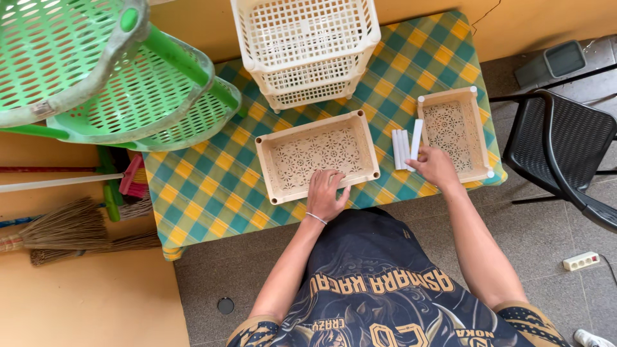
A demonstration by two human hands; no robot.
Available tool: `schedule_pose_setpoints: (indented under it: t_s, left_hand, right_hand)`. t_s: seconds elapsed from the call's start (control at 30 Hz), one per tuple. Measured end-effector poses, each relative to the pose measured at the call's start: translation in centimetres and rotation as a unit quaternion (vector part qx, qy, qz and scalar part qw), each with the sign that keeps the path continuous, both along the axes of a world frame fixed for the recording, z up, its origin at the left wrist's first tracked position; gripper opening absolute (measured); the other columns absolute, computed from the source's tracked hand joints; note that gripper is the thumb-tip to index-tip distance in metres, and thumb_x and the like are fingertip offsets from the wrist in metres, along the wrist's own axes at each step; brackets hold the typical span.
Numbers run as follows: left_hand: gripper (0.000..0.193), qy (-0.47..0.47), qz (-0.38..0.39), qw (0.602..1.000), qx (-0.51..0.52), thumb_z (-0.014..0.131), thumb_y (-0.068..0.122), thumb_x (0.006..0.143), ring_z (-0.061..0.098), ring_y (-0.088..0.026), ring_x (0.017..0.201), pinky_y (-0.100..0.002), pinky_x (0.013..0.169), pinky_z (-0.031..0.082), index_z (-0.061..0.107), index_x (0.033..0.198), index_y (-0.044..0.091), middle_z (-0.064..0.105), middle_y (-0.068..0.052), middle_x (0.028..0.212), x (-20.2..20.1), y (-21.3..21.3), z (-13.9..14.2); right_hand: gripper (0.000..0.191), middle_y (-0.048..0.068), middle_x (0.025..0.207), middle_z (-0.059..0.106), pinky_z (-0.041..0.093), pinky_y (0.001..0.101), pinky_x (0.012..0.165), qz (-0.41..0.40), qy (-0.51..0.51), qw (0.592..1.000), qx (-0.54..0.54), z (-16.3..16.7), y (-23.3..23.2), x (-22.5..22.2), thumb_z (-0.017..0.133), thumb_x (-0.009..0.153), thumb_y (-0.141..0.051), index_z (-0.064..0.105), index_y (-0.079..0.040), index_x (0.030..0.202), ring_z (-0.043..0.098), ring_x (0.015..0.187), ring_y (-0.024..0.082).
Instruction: The person takes apart a small plastic rack made of perforated trays connected by white plastic leg posts, pulling the trays apart and detaching the white posts one by one. They then reattach the white posts to the tray corners and press the trays back together, rebuilding the rack on the table.
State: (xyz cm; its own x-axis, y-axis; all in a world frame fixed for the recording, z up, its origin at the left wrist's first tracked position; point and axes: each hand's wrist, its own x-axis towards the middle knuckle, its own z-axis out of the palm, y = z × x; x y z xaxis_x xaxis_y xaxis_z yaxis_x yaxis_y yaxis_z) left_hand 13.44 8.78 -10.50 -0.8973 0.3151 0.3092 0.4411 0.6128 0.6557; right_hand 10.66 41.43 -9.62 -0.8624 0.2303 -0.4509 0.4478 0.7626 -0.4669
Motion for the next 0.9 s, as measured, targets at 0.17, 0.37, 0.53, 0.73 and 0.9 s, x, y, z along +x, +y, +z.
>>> schedule_pose_setpoints:
  t_s: [0.17,0.37,0.53,0.73,0.9]
  left_hand:
    - [0.032,-0.006,0.008,1.0,-0.006,0.079,0.033,0.087,0.065,-0.03,0.099,-0.048,0.103,0.046,0.07,0.104,0.007,0.069,-0.01,0.099,0.2,-0.2,-0.3]
    - [0.027,0.0,0.016,0.998,-0.056,0.078,0.035,0.088,0.067,-0.027,0.089,-0.041,0.082,0.051,0.073,0.093,0.01,0.069,-0.006,0.09,-0.1,-0.4,-1.1]
    - [0.028,-0.008,0.033,0.997,-0.069,0.08,0.037,0.086,0.067,-0.027,0.086,-0.041,0.077,0.052,0.073,0.088,0.01,0.069,-0.005,0.087,0.0,-0.6,-1.3]
    - [0.027,-0.011,0.052,0.996,-0.07,0.08,0.036,0.085,0.068,-0.026,0.087,-0.04,0.078,0.053,0.073,0.087,0.01,0.07,-0.005,0.088,0.4,-0.7,-1.0]
    - [0.027,-0.011,0.055,0.996,-0.066,0.081,0.036,0.085,0.068,-0.026,0.087,-0.04,0.079,0.053,0.073,0.087,0.01,0.07,-0.005,0.088,0.4,-0.8,-1.0]
  right_hand:
    - [0.039,0.02,0.1,0.075,0.055,0.049,0.089,0.071,-0.023,0.99,0.121,-4.9,2.3,-0.3,0.088,0.077,-0.032,0.081,-0.005,0.103,0.071,0.096,0.04]
    - [0.039,0.025,0.105,0.075,0.057,0.0475,0.092,0.116,-0.078,0.974,0.179,-7.2,1.4,-2.2,0.086,0.081,-0.028,0.077,0.0,0.106,0.071,0.103,0.041]
    - [0.035,0.028,0.112,0.072,0.057,0.0481,0.093,0.094,-0.125,0.974,0.163,-7.4,0.6,-3.4,0.081,0.082,-0.018,0.074,0.002,0.11,0.069,0.109,0.042]
    - [0.035,0.029,0.114,0.072,0.057,0.0463,0.094,0.119,-0.134,0.969,0.171,-8.3,-0.2,-3.8,0.078,0.085,-0.016,0.072,0.004,0.113,0.07,0.11,0.042]
    - [0.038,0.027,0.114,0.073,0.057,0.0451,0.096,0.144,-0.134,0.965,0.172,-8.7,-0.5,-4.2,0.081,0.081,-0.019,0.073,0.003,0.112,0.071,0.11,0.04]
